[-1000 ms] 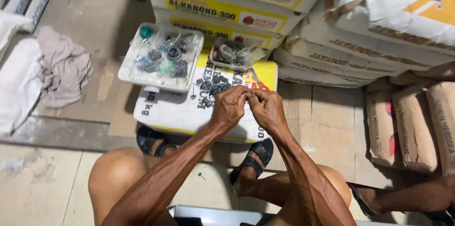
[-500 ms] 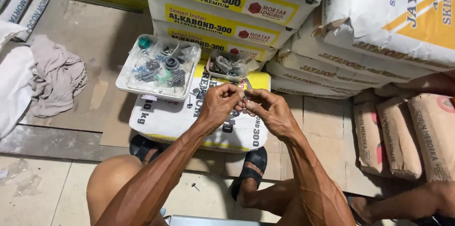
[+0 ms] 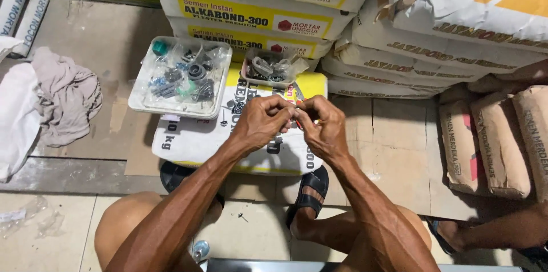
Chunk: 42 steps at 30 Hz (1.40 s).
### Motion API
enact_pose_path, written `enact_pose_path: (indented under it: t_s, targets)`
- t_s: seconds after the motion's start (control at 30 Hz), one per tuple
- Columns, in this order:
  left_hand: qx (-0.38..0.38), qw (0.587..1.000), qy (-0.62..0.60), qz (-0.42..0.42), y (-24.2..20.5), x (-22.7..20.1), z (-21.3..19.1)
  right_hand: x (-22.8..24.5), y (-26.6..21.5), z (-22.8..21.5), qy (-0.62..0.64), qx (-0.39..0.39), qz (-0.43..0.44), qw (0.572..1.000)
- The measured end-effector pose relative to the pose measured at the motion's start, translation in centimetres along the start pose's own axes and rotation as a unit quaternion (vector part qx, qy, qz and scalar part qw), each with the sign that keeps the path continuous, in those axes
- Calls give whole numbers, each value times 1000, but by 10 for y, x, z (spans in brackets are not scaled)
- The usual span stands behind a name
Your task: Sorting small metal fasteners or clips from a pile into a plastic tray.
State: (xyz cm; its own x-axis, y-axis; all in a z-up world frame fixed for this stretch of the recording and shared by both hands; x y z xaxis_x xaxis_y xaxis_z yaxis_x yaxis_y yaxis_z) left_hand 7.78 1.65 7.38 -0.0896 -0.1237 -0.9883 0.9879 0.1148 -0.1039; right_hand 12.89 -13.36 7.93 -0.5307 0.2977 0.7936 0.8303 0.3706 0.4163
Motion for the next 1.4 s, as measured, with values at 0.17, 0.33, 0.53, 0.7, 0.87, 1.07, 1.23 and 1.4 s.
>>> enact_pose_path:
  t_s: [0.17,0.33,0.53,0.7,0.87,1.07,1.23,1.4]
  targets:
    - [-52,973,223,-4,9,-5,-43,-50,2,38,-16,47,148,988]
    - [-101,959,264,-14,5,-15,-76,-96,-3,98,-100,124,183,970]
    - [-121,973,196,-12,1,-19,-98,-104,3,161,-191,167,117,960]
    - [-134,982,134,-25,-1,-8,-115,-103,-9,201,-243,186,-4,952]
    - [-120,982,144,-19,0,-6,-118,-121,-7,222,-284,196,-54,937]
    - [-100,981,161,-28,-6,-19,-108,-156,-6,204,-321,212,-14,923]
    - [-84,976,189,-65,-5,1,-99,-149,-8,208,-391,214,-20,895]
    - [-105,963,223,-104,3,18,-100,-175,-10,210,-335,201,16,920]
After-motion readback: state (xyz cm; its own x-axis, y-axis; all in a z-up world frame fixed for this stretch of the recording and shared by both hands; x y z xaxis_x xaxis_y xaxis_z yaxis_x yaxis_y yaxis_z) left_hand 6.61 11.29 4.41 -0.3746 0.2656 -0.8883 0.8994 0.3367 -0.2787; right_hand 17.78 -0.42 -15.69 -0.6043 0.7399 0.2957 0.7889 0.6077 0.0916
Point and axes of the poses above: each hand's wrist, its own y-axis towards the middle knuckle, its own z-axis out of the palm, x = y × z, the point moved 8 cm from there along y, towards the middle knuckle, and after that the axes turned 2 degrees about -x, right-handed, at the moved point
